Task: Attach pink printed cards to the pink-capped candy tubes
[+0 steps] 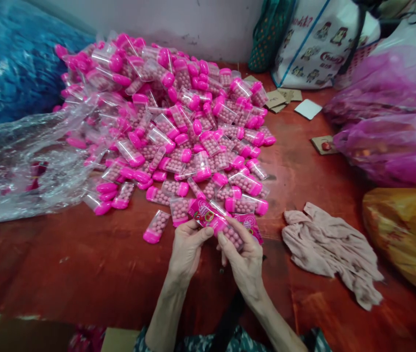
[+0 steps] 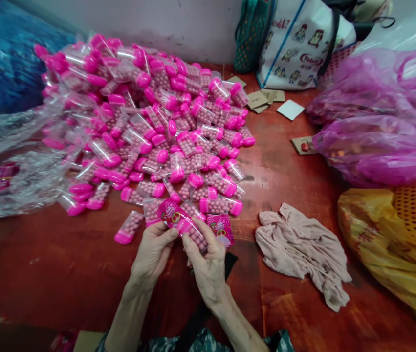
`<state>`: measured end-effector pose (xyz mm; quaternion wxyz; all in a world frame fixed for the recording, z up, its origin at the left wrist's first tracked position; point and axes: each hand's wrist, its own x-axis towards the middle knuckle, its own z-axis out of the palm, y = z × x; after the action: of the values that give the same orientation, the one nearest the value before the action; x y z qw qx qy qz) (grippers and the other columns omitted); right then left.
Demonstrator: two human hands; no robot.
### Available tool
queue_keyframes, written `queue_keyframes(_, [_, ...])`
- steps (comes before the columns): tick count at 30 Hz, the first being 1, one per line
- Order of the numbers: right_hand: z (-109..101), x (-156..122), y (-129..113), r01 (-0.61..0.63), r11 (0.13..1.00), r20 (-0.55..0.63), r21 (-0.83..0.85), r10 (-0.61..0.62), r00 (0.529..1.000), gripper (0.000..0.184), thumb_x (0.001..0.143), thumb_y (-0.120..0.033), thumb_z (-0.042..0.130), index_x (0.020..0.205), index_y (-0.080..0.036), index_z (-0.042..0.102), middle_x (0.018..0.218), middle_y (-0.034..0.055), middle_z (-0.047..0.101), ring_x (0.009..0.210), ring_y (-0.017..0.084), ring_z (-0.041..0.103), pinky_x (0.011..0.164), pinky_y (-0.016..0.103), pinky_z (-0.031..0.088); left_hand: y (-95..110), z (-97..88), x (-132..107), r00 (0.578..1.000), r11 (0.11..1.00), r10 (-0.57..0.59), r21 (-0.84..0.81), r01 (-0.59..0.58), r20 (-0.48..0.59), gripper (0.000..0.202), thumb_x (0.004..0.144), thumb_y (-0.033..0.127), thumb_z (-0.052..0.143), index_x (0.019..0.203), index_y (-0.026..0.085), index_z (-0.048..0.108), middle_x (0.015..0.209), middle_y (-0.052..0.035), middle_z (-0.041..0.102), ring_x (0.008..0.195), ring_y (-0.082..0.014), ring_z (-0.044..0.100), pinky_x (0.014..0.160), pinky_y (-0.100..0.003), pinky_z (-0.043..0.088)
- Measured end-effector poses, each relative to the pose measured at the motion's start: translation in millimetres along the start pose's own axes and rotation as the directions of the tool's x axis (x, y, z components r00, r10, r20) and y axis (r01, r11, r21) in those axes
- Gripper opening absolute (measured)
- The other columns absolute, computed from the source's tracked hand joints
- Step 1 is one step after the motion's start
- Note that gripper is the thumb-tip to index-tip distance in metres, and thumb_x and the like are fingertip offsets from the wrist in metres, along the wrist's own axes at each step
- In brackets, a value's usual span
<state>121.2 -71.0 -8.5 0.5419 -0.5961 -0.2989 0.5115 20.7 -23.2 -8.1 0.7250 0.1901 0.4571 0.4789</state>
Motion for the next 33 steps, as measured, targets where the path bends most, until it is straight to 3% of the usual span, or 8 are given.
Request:
queue_keyframes(5, [4, -5, 3, 0.048, 0.995, -0.051, -0.082, -0.052, 0.997, 0.034, 0.078, -0.033, 0.06, 0.11, -0.02, 0.059, 0.057, -0.0034, 0.053, 0.041, 0.007, 0.042, 0.039, 0.02, 0.038, -2, 3.1, -1, 1.0, 0.999, -0.018, -0.033, 0.018, 0.012, 0.019, 0.055, 0.013, 0.076, 0.073, 0.013, 0.072, 0.067, -0.003, 0.07, 0.064, -0.0139, 0.061, 0.065, -0.024, 0.048])
queue_keyframes(12, [15, -13, 6, 0.024, 0.993, -0.106, -0.115, -0.036, 0.994, 0.048, 0.08, -0.035, 0.057, 0.125, -0.021, 0.049, 0.083, 0.0047, 0.064, 0.062, 0.017, 0.058, 0.052, 0.026, 0.048, -2, 8.6, -7, 0.993, 0.999, -0.035, -0.034, 0.039, 0.108, 0.017, 0.065, 0.018, 0.07, 0.082, 0.017, 0.07, 0.062, -0.0002, 0.067, 0.037, -0.0072, 0.047, 0.038, -0.02, 0.038])
queue_keyframes(16, [15, -16, -3, 0.08, 0.979, -0.008, -0.187, -0.083, 0.996, 0.048, 0.087, -0.033, 0.046, 0.133, -0.021, 0.039, 0.099, 0.0079, 0.063, 0.084, 0.021, 0.061, 0.073, 0.033, 0.049, 2, 10.6, -10, 0.998, 1.0, 0.021, -0.005, -0.021, 0.06, 0.011, 0.069, 0.019, 0.068, 0.08, 0.018, 0.068, 0.058, 0.0026, 0.064, 0.043, -0.0077, 0.052, 0.048, -0.02, 0.044])
queue_keyframes(19, [5, -13, -16, 0.223, 0.901, 0.024, -0.371, -0.231, 0.973, 0.041, 0.089, -0.031, 0.042, 0.127, -0.021, 0.048, 0.104, 0.0102, 0.057, 0.096, 0.023, 0.054, 0.083, 0.037, 0.044, 8, 12.0, -10, 0.995, 0.996, 0.085, 0.021, -0.086, 0.053, 0.015, 0.072, 0.019, 0.066, 0.087, 0.018, 0.066, 0.073, 0.0007, 0.068, 0.061, -0.0107, 0.06, 0.065, -0.023, 0.047])
queue_keyframes(22, [-5, -6, -31, 0.307, 0.834, 0.005, -0.458, -0.343, 0.939, 0.037, 0.088, -0.032, 0.042, 0.122, -0.021, 0.054, 0.108, 0.0102, 0.051, 0.101, 0.024, 0.049, 0.085, 0.038, 0.041, 12, 13.7, -12, 0.987, 0.988, 0.064, 0.128, -0.083, 0.146, 0.023, 0.077, 0.019, 0.061, 0.1, 0.019, 0.061, 0.092, -0.0031, 0.069, 0.077, -0.0143, 0.062, 0.076, -0.026, 0.046])
queue_keyframes(26, [-8, 2, -35, 0.175, 0.95, 0.05, -0.258, -0.168, 0.985, 0.024, 0.085, -0.034, 0.05, 0.098, -0.02, 0.065, 0.093, 0.0051, 0.059, 0.087, 0.019, 0.055, 0.078, 0.03, 0.044, 8, 16.5, -19, 0.97, 0.992, 0.003, 0.122, -0.034, 0.243, 0.02, 0.078, 0.024, 0.06, 0.096, 0.016, 0.061, 0.09, -0.0055, 0.068, 0.078, -0.0157, 0.061, 0.074, -0.026, 0.046])
queue_keyframes(29, [-6, 3, -28, -0.022, 0.999, -0.069, -0.041, 0.019, 0.997, 0.023, 0.082, -0.038, 0.054, 0.084, -0.018, 0.065, 0.07, 0.0008, 0.059, 0.064, 0.014, 0.054, 0.058, 0.024, 0.045, -1, 18.8, -25, 0.956, 0.995, -0.1, 0.033, 0.095, 0.276, 0.026, 0.072, 0.025, 0.066, 0.095, 0.016, 0.059, 0.081, -0.0049, 0.065, 0.067, -0.0138, 0.06, 0.064, -0.025, 0.047])
queue_keyframes(33, [-8, 3, -25, -0.086, 0.991, -0.168, 0.102, 0.102, 0.98, 0.024, 0.076, -0.04, 0.062, 0.081, -0.017, 0.064, 0.06, -0.0019, 0.059, 0.051, 0.011, 0.049, 0.046, 0.02, 0.04, -11, 21.5, -30, 0.957, 0.988, -0.154, 0.069, 0.141, 0.247, 0.017, 0.073, 0.024, 0.064, 0.086, 0.013, 0.06, 0.069, -0.0023, 0.059, 0.057, -0.0113, 0.055, 0.052, -0.022, 0.047])
